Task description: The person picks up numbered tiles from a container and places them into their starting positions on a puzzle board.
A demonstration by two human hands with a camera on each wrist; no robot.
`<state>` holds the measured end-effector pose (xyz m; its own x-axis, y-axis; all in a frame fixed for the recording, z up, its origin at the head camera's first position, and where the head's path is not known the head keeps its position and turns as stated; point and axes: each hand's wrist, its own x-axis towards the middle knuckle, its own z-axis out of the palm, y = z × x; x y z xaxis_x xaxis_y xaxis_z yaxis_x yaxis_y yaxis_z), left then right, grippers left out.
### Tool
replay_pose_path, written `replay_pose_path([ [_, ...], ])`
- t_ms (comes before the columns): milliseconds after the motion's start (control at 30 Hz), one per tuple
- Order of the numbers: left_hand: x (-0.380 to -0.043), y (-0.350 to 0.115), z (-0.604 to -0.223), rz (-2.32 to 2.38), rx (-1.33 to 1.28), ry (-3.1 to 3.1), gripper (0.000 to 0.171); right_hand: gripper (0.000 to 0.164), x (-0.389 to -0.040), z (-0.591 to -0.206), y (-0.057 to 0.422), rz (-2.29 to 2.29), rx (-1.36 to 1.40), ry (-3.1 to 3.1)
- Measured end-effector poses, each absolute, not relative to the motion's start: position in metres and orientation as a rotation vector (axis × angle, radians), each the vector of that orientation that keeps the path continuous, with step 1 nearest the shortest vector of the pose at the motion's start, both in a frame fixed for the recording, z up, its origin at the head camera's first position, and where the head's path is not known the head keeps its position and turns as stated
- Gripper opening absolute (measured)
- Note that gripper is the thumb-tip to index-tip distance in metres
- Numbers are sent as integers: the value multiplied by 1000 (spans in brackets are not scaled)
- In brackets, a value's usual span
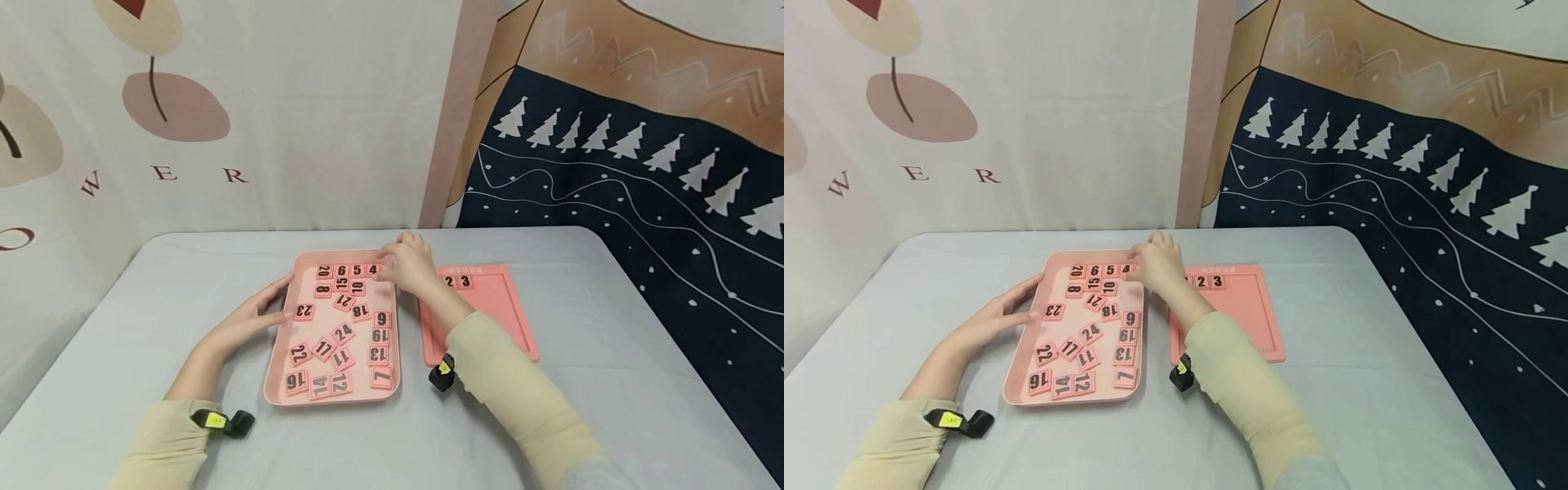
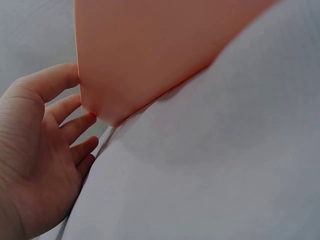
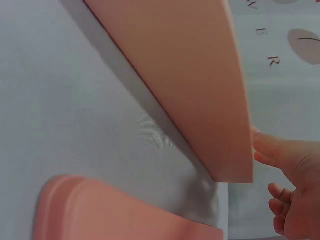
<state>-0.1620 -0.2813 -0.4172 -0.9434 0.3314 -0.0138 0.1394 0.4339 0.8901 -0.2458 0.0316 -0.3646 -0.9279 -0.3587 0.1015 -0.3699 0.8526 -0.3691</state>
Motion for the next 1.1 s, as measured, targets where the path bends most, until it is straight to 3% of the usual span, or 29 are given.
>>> replay_pose_path([
  [233,-162,-282,-418,1522,412,2502,76,49,-258,-373,24,523,531,-3071],
  [1100,-163,-281,-419,1518,412,2503,76,28,-269,-384,17,595,465,-3141],
])
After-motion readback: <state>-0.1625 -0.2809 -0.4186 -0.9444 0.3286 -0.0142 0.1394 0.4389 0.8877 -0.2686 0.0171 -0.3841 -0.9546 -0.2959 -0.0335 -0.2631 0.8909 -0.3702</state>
